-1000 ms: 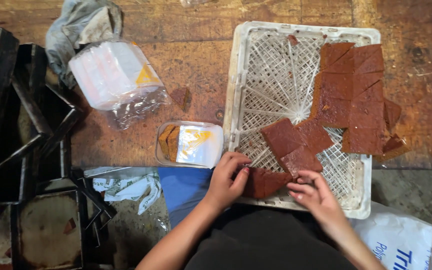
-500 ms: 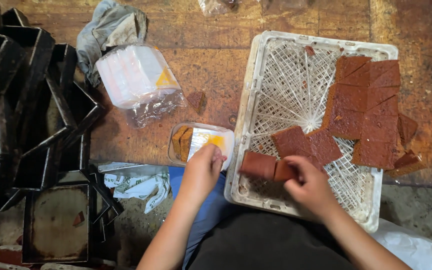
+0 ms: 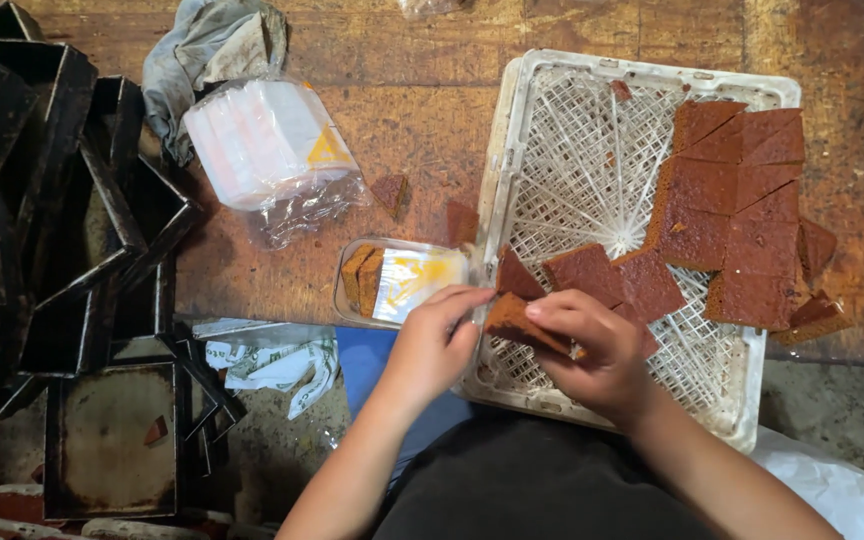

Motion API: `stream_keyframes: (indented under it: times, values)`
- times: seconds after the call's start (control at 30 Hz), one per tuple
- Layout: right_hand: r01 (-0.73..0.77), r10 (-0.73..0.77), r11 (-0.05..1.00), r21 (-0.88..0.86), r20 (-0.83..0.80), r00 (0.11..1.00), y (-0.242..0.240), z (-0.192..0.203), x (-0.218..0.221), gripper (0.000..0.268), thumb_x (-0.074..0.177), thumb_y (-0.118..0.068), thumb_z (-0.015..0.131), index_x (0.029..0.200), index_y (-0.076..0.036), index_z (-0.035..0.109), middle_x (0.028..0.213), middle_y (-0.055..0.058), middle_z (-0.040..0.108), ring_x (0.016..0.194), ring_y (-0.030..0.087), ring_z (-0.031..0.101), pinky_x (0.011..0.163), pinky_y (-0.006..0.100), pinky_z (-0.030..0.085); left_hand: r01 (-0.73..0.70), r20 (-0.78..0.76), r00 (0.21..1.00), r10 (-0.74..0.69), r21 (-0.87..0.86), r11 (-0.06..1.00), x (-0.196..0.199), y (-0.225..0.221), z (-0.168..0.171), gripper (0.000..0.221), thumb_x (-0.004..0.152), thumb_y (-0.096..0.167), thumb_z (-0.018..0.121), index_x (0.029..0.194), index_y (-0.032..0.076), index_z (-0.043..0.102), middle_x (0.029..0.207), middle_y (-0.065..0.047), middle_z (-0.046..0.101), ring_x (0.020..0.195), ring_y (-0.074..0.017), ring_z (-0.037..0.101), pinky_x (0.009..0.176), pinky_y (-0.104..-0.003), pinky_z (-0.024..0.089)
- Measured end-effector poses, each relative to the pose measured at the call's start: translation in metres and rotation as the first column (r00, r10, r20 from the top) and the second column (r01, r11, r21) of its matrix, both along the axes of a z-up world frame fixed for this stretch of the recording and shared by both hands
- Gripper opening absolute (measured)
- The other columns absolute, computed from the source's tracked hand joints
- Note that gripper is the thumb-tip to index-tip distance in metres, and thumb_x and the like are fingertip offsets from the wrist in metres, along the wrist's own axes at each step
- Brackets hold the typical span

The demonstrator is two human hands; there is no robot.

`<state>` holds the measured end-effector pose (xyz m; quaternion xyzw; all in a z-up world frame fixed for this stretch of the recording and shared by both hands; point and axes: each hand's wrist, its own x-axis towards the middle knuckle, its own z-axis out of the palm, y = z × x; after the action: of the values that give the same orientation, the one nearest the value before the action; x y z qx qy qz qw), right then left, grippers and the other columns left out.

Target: Flipping a tray of pre-cut cake pieces and then wrapping each piece individually in plastic film before placing them into a container.

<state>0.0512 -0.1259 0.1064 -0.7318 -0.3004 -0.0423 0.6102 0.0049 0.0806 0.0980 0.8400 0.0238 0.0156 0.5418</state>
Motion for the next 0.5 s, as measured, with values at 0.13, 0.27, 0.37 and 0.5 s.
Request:
stream_keyframes:
  times: [0.13,0.27,0.37,0.5]
  values:
    - [0.01,0.001,0.99,0.14,-0.082,0.997,-0.016,-0.032,0.005,0.039,0.064,0.004,0.088,0.101,0.003,0.077,0.096,0.022,0.075,0.08,0.028,0.075,0.062,0.035,0.062,-0.089,0.083,0.994,0.073,0.21,0.974,0.002,0.011,-0.016,0.016,0.09,0.013,0.07,0.103,0.014,0.08,0.092,-0.008,0.074,0.08,-0.0267,0.074,0.07,-0.037,0.062]
    - [0.175,-0.136,0.979,0.109,-0.298,0.945,-0.05,-0.064,0.003,0.052,0.069,0.017,0.075,0.119,0.003,0.069,0.111,0.019,0.069,0.101,0.025,0.068,0.08,0.038,0.058,-0.122,0.001,0.992,0.124,0.185,0.975,-0.005,0.018,-0.036,0.023,0.084,0.005,0.068,0.105,0.011,0.077,0.091,-0.01,0.07,0.083,-0.0282,0.073,0.074,-0.039,0.061]
    - [0.121,-0.068,0.979,0.163,-0.297,0.953,-0.035,-0.043,-0.003,0.052,0.064,0.021,0.076,0.113,0.004,0.07,0.105,0.02,0.07,0.097,0.028,0.071,0.078,0.04,0.06,-0.002,-0.033,0.999,0.008,0.164,0.986,0.001,0.007,-0.015,0.037,0.084,-0.001,0.06,0.119,0.004,0.073,0.112,-0.018,0.068,0.1,-0.0376,0.07,0.086,-0.045,0.058]
    - [-0.009,0.012,0.985,-0.174,0.017,1.0,0.007,-0.001,0.0,0.03,0.077,0.005,0.078,0.105,-0.009,0.079,0.1,0.013,0.076,0.089,0.032,0.076,0.077,0.039,0.06,0.08,0.13,0.988,-0.087,0.061,0.995,0.002,-0.014,0.011,0.058,0.075,-0.005,0.056,0.133,0.001,0.065,0.137,-0.018,0.065,0.125,-0.04,0.063,0.101,-0.048,0.054]
